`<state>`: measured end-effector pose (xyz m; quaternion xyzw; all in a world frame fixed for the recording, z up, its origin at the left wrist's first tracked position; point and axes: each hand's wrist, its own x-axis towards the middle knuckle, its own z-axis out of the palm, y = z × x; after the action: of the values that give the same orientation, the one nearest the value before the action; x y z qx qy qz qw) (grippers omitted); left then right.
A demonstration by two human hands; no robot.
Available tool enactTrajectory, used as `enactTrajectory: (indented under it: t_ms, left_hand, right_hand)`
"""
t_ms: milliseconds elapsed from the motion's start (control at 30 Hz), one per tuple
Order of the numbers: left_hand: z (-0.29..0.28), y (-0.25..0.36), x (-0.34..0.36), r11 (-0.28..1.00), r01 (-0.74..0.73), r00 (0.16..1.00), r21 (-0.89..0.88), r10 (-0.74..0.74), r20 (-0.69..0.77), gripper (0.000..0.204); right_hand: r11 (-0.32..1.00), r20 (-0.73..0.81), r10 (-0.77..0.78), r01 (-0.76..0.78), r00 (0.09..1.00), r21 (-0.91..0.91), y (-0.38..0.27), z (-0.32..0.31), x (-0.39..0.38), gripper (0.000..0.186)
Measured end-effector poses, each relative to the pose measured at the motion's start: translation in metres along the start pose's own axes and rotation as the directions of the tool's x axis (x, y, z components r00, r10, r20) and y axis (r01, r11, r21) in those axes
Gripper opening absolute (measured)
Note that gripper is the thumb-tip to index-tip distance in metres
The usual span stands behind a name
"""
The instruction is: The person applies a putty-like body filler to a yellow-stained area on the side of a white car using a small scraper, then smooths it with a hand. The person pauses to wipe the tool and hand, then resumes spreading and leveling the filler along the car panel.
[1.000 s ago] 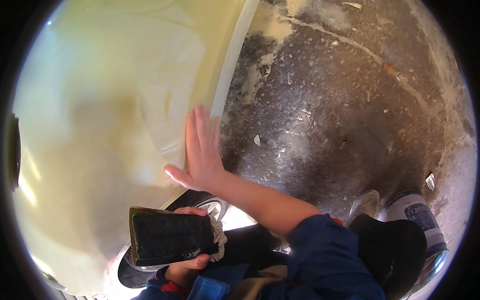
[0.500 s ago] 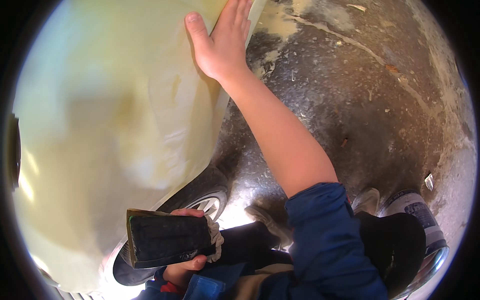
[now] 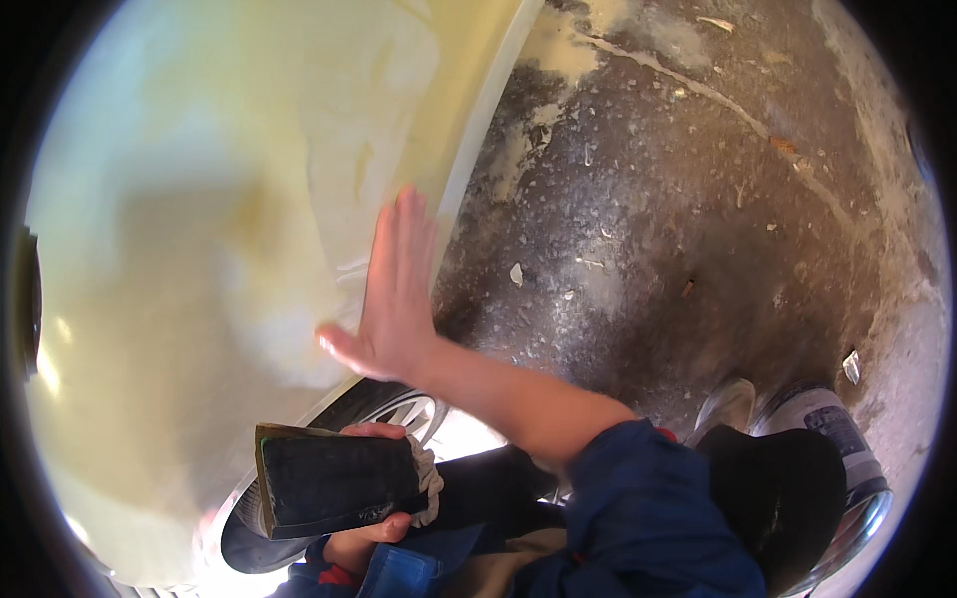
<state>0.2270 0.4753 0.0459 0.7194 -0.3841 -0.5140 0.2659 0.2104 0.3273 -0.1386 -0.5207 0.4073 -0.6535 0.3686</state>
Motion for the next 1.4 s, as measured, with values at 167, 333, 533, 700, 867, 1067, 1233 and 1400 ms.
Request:
enactTrajectory:
  t_ms: [167, 333, 533, 700, 867, 1067, 1233, 1400]
  left_hand:
    - [-0.004, -0.004, 0.004, 0.992, -0.103, 0.992, 0.072, 0.097, 0.08, 0.104]
    - [-0.003, 0.0, 0.005, 0.991, -0.089, 0.994, 0.103, 0.081, 0.079, 0.104]
    - [0.007, 0.013, 0.003, 0.998, 0.051, 0.999, 0.021, -0.052, 0.01, 0.094]
    - [0.0, 0.014, 0.01, 0.998, -0.035, 0.995, -0.048, 0.039, 0.087, 0.074]
    - [-0.012, 0.0, 0.011, 0.982, -0.134, 0.986, 0.135, 0.118, 0.119, 0.091]
    - [-0.013, -0.017, 0.005, 0.963, -0.218, 0.975, 0.162, 0.206, 0.086, 0.096]
    - [-0.018, -0.008, 0.018, 0.894, -0.356, 0.927, 0.273, 0.3, 0.225, 0.095]
    - [0.001, 0.024, 0.024, 0.89, -0.349, 0.929, 0.293, 0.288, 0.232, 0.091]
  right_hand:
    - [0.998, 0.012, -0.058, 0.057, 0.998, 0.032, -0.014, 0.004, -0.022, 0.123]
    - [1.0, -0.027, 0.017, -0.017, 0.999, 0.0, 0.006, -0.015, 0.04, 0.12]
    - [0.997, -0.123, -0.013, 0.003, 0.992, -0.079, 0.048, -0.047, 0.153, 0.121]
    - [0.996, -0.174, -0.053, 0.039, 0.983, -0.081, 0.045, -0.043, 0.146, 0.107]
    - [0.996, -0.057, -0.071, 0.067, 0.996, -0.06, 0.012, -0.013, 0.059, 0.125]
    - [0.994, 0.039, -0.112, 0.112, 0.993, 0.01, -0.013, 0.012, -0.027, 0.126]
    - [0.982, 0.113, -0.183, 0.186, 0.977, -0.022, -0.022, 0.014, -0.054, 0.125]
    - [0.97, 0.093, -0.239, 0.241, 0.966, -0.011, -0.019, 0.008, -0.047, 0.121]
